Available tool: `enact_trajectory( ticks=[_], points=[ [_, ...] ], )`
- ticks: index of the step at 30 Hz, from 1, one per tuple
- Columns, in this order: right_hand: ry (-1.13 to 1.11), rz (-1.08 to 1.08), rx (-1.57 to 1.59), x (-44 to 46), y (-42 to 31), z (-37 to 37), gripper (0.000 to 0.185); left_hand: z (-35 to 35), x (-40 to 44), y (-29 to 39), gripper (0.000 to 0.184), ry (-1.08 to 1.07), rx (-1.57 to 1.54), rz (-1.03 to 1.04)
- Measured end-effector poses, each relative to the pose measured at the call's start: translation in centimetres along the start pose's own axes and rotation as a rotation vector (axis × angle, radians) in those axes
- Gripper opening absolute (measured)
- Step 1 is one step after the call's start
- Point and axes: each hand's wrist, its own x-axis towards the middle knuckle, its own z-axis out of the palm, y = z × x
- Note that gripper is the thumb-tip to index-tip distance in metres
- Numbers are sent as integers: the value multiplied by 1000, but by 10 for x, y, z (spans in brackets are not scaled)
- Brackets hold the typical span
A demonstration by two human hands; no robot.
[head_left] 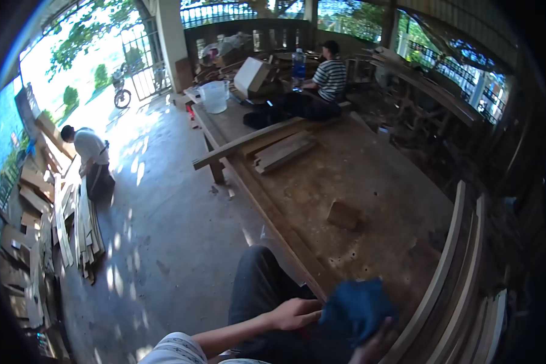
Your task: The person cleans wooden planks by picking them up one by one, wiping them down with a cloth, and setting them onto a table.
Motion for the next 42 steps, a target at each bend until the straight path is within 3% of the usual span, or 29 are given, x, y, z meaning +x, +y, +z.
enact_trajectory(
  ticks=[1, 2, 4, 5, 9, 14, 18, 19, 20, 22, 23, 25, 27, 28, 29, 30, 31, 32, 33, 34, 36, 37, 39, 40, 42],
  points=[
    [219, 5, 126, 19, 10, -3, 46, -4, -6, 1, 29, 259, 169, 157],
    [438, 14, 252, 32, 16, -4, 49, -16, -10, -4, 27, 284, 240, 102],
    [521, 376, 233, 37, 4, -28, 63, -43, -14, -30, 25, 314, 334, 56],
    [588, 459, 110, 35, -13, -35, 64, -58, -17, -34, 24, 362, 377, 31],
    [435, 253, 109, 29, -6, -45, 56, -106, -31, -39, 20, 608, 649, -12],
    [432, 221, 7, 30, 11, -31, 53, -123, -44, -41, 16, 732, 648, 14],
    [362, 233, 281, 24, 35, -9, 51, -163, -41, -52, 17, 759, 818, 8],
    [345, 239, 348, 21, 37, -6, 51, -188, -37, -58, 18, 874, 899, 24],
    [279, 71, 361, 17, 19, 1, 45, -215, -32, -68, 20, 990, 981, 37],
    [202, -59, -142, 8, 27, 0, 39, -272, -25, -87, 43, 1176, 1106, -155],
    [207, -416, -155, 13, 11, 10, 35, -304, -21, -98, 57, 1249, 1155, -241],
    [187, -427, -96, 15, 55, 18, 35, -365, -16, -108, 79, 1205, 1348, -473],
    [183, -472, -85, 13, 53, 23, 36, -414, -14, -113, 95, 1030, 1385, -654],
    [219, -504, -130, 13, 31, 23, 37, -428, -14, -110, 77, 961, 1197, -642],
    [143, -417, -200, 13, 32, 16, 37, -432, -15, -89, 65, 558, 1250, -712],
    [137, -562, -214, 19, 28, 11, 36, -451, -2, -120, 51, 642, 1036, -691],
    [50, 101, -756, -1, 33, 0, 37, -436, 2, -101, 53, 620, 1092, -574],
    [75, -65, -417, -1, 49, 3, 39, -452, 17, -135, 60, 702, 1111, -577],
    [93, -255, -77, 4, 68, 10, 40, -417, 22, -73, 68, 776, 957, -792],
    [134, -233, -91, 3, 79, 14, 40, -432, 33, -120, 70, 907, 948, -808],
    [92, -221, 22, 4, 91, 14, 36, -406, 33, -107, 70, 984, 1054, -949],
    [103, -249, -9, 5, 85, 14, 34, -433, 34, -163, 71, 1072, 1165, -984],
    [135, -292, -24, 9, 67, 15, 33, -429, 30, -163, 69, 1211, 1357, -806],
    [143, -336, -23, 8, 62, 15, 32, -439, 31, -170, 70, 1268, 1325, -780],
    [71, -298, -34, 7, 70, 12, 31, -454, 29, -170, 70, 1147, 1032, -952]
  ],
)
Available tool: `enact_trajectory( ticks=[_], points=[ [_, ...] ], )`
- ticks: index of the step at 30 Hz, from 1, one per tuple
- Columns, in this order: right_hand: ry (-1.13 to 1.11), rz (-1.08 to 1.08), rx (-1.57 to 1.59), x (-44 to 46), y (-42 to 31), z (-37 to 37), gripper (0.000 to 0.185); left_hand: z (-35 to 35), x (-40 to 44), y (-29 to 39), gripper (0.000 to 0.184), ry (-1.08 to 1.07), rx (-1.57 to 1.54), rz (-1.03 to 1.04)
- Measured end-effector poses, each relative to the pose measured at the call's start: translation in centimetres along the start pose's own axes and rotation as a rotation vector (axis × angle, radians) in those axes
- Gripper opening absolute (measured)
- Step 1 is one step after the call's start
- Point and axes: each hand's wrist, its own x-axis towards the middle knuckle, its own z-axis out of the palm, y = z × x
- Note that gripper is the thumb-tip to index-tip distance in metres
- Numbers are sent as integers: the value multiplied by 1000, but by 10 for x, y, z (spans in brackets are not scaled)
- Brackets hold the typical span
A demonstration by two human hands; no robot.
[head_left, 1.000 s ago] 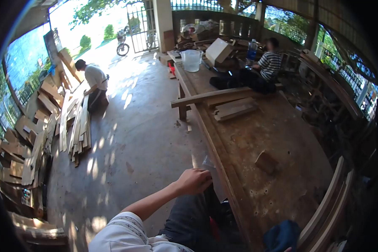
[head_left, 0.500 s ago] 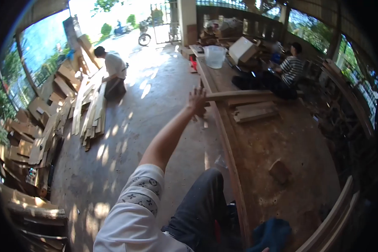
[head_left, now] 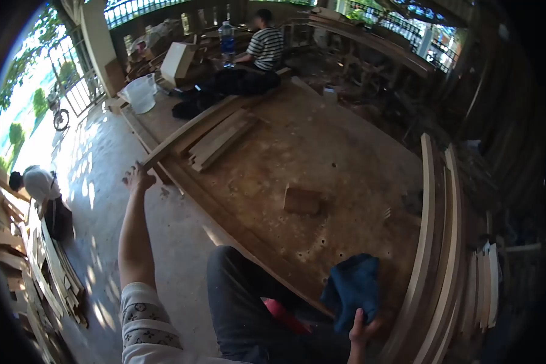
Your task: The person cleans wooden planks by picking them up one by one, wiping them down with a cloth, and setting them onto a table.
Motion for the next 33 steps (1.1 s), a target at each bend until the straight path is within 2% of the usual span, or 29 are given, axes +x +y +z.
enact_trajectory(
  ticks=[2, 4, 5, 6, 8, 9, 11, 12, 14, 15, 17, 19, 20, 21, 23, 25, 27, 29, 30, 31, 33],
  points=[
    [33, 3, -2, 1, -1, 2, 32, -19, -6, -3, 67, -90, 111, 115],
    [19, 13, -4, 2, 1, 1, 31, -12, -5, -6, 62, -105, 170, 138],
    [-10, 25, -3, 1, 0, 1, 31, 13, 5, -21, 50, -27, 118, 187],
    [-11, 29, -4, 1, -3, 1, 31, 22, 10, -25, 50, -28, 120, 190],
    [13, -1, -15, 5, -8, 3, 30, 28, 14, -31, 29, 17, 75, 383],
    [17, 2, -14, 7, -10, 4, 30, 13, 9, -25, 29, 19, 76, 388],
    [12, 9, 17, 9, -13, 4, 28, -28, 5, -17, 19, -235, -104, 294],
    [14, 12, 20, 10, -14, 4, 28, -46, 17, -16, 16, -594, -131, 308],
    [-17, -67, 15, 13, -13, 3, 26, -99, -7, -8, 18, -958, -772, 192],
    [-17, -60, 14, 13, -14, 3, 26, -109, -18, 0, 19, -1113, -788, 190],
    [8, -103, -8, 12, -14, 4, 24, -120, -75, 23, 22, -1301, -1028, -28],
    [11, -108, 12, 10, -8, 5, 22, -118, -142, 39, 17, -1430, -1048, -91],
    [11, -116, 6, 9, -4, 6, 22, -100, -164, 35, 17, -1548, -1161, -78],
    [12, -122, -4, 7, -2, 6, 21, -117, -199, 39, 13, -1524, -1250, -96],
    [3, -132, -36, 8, -7, 2, 20, -119, -233, 25, 19, -1871, -1588, -256],
    [8, -129, -40, 8, -6, 3, 20, -109, -270, 2, 20, -1858, -1652, -168],
    [16, -101, -19, 10, -7, 3, 18, -103, -311, -21, 16, -1979, -1770, -187],
    [23, -74, 32, 11, -6, 2, 18, -77, -348, -53, 16, -1945, -1797, -234],
    [15, -58, 26, 7, -9, 3, 19, -60, -386, -77, 14, -1748, -1689, -226],
    [21, -61, 14, 11, -10, 3, 19, -65, -410, -74, 12, -1525, -1583, -203],
    [13, -82, -9, 10, -7, 3, 19, -70, -428, -82, 9, -1430, -1530, -84]
  ],
)
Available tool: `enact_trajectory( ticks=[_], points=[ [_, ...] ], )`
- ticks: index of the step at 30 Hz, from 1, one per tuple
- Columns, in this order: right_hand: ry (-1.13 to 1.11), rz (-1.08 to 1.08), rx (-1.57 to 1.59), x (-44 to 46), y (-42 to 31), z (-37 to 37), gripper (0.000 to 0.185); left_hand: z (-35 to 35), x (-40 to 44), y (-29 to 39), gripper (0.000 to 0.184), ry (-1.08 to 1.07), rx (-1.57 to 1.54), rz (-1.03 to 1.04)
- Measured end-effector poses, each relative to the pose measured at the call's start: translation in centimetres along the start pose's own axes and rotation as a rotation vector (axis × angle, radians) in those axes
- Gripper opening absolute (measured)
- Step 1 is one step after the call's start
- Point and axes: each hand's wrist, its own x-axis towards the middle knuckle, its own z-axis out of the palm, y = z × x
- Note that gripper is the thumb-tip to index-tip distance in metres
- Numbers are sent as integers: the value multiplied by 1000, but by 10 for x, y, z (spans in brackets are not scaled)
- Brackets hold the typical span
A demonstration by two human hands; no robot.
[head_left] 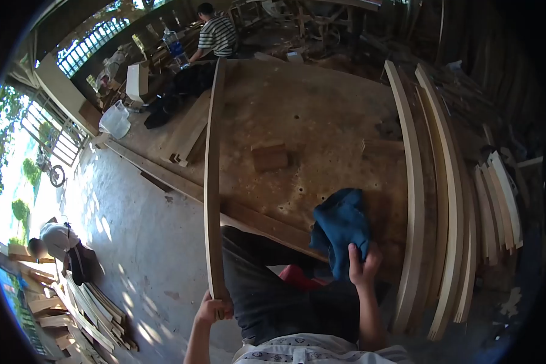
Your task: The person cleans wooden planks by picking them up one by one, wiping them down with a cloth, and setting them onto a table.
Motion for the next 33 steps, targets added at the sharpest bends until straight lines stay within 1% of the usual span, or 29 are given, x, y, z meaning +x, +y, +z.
enact_trajectory(
  ticks=[1, 2, 4, 6, 7, 9, 11, 14, 15, 17, 18, 20, 22, 23, 24, 25, 26, 27, 28, 29, 30, 31, 32, 33],
  points=[
    [3, -5, 1, 0, 1, 1, 19, 5, -4, -2, 4, 95, 99, -16],
    [1, -12, 4, -1, 1, 1, 19, 1, -7, -5, 4, 98, 95, -23],
    [3, -2, 3, -1, -1, 1, 20, -18, -6, -12, 6, 277, 524, -58],
    [13, 9, 3, 0, -1, 2, 20, -42, -3, -18, 10, 291, 529, -33],
    [7, -3, 10, 0, 0, 2, 21, -51, -1, -19, 10, 257, 532, -31],
    [-3, -10, 13, -2, 1, 0, 21, -58, -2, -21, 11, 221, 532, -35],
    [-6, 10, 23, -2, 2, 1, 21, -61, -3, -19, 14, 138, 601, -26],
    [6, 17, 5, -2, 2, 2, 23, -65, -14, -9, 17, 125, 614, -47],
    [2, 11, 6, 6, -7, 4, 23, -68, -16, -7, 19, 135, 661, -72],
    [158, 220, 260, 29, -28, 18, 25, -67, -19, -8, 20, 143, 681, -76],
    [208, 220, 238, 43, -32, 26, 26, -67, -21, -9, 21, 146, 707, -83],
    [281, 57, 141, 86, -36, 53, 26, -63, -22, -9, 20, 151, 692, -81],
    [211, -110, 147, 134, -14, 94, 32, -60, -24, -9, 20, 160, 681, -77],
    [138, -68, 68, 158, -9, 114, 47, -59, -24, -8, 22, 172, 692, -89],
    [56, -13, 63, 180, 3, 139, 62, -58, -23, -7, 24, 185, 702, -98],
    [-73, 16, 55, 204, 19, 165, 66, -61, -23, -7, 24, 193, 705, -92],
    [-206, 46, 48, 223, 30, 187, 69, -65, -23, -10, 27, 233, 877, -78],
    [-248, 27, 80, 233, 34, 203, 72, -69, -25, -14, 31, 274, 1050, -68],
    [-289, 6, 111, 241, 36, 218, 75, -68, -26, -17, 38, 321, 1080, -25],
    [-305, -1, 153, 248, 46, 235, 71, -61, -26, -16, 38, 329, 1076, -18],
    [-308, -11, 157, 252, 39, 234, 71, -51, -28, -15, 38, 422, 1095, 12],
    [-395, 20, 140, 253, 34, 229, 65, -44, -30, -17, 37, 515, 1108, 37],
    [-488, 49, 123, 251, 29, 224, 60, -43, -30, -22, 37, 529, 1096, 35],
    [-441, -4, 158, 246, 29, 221, 50, -43, -29, -28, 37, 524, 1067, 34]
  ],
)
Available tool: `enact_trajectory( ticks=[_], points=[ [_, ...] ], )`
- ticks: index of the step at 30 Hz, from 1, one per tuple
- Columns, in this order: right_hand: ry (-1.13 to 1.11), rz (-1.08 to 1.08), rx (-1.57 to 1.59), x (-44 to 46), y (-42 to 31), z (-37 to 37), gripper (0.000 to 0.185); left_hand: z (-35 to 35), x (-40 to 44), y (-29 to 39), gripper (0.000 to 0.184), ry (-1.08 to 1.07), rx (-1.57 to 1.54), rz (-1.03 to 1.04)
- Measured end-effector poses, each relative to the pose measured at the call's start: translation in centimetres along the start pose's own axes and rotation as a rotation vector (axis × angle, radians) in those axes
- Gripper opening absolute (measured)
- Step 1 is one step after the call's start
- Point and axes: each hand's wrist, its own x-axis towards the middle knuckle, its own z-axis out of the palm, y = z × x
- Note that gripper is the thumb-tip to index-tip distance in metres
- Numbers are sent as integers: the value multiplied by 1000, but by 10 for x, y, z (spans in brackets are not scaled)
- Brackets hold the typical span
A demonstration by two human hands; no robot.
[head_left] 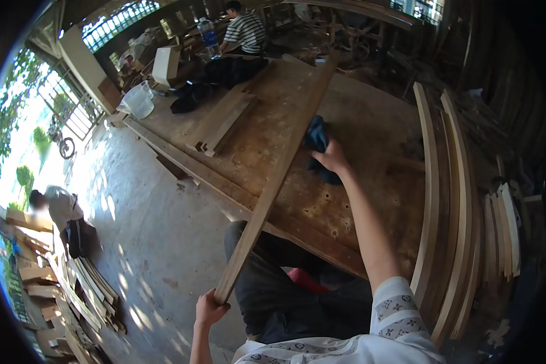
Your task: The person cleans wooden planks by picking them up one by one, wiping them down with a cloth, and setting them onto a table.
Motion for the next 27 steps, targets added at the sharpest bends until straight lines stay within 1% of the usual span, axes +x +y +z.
enact_trajectory(
  ticks=[2, 4, 5, 6, 8, 9, 11, 13, 16, 17, 18, 19, 20, 21, 22, 23, 24, 25, 26, 27],
  points=[
    [12, -129, 29, -18, -1, -6, 48, 8, -5, -3, 36, 18, -45, -21],
    [69, -195, 47, -44, -5, -12, 43, 17, -11, -2, 36, -91, -86, 18],
    [94, -212, 33, -56, -7, -16, 43, 11, -18, 19, 35, -95, -45, 57],
    [122, -227, 18, -68, -8, -23, 43, 15, -20, 24, 35, -88, -53, 51],
    [211, -226, -26, -92, -7, -38, 45, 17, -24, 26, 33, -28, 95, 197],
    [237, -221, -57, -101, -2, -49, 46, 16, -22, 27, 33, -24, 92, 192],
    [258, -184, -87, -113, 10, -71, 47, 16, -18, 32, 34, -63, 124, 295],
    [286, -145, -111, -118, 15, -90, 46, 11, -11, 50, 36, -83, 125, 304],
    [361, 28, -205, -127, 5, -107, 45, 9, 3, 68, 42, -137, 125, 330],
    [434, -2, -129, -131, 13, -110, 43, 8, 9, 74, 46, -168, 120, 340],
    [503, -35, -50, -136, 17, -111, 40, 3, 12, 84, 46, -158, 116, 341],
    [585, 17, 48, -146, 19, -112, 37, -2, 12, 98, 49, -224, 104, 277],
    [608, 1, 103, -156, -16, -112, 36, -3, 12, 108, 53, -292, 89, 212],
    [628, -14, 156, -166, -52, -105, 35, 1, 16, 112, 53, -285, 79, 207],
    [544, 43, 242, -184, -48, -93, 24, 7, 19, 114, 54, -282, 20, 191],
    [357, -54, 238, -194, -79, -80, 23, 11, 19, 117, 57, -283, -35, 173],
    [20, -38, 141, -213, -92, -74, 29, 14, 18, 122, 58, -304, -29, 178],
    [19, -343, 109, -203, -128, -55, 37, 19, 20, 117, 58, -304, -34, 176],
    [-162, -453, 42, -203, -146, -39, 36, 29, 26, 106, 48, -266, -116, 281],
    [-288, -499, -6, -208, -152, -20, 37, 38, 29, 98, 39, -224, -200, 384]
  ],
)
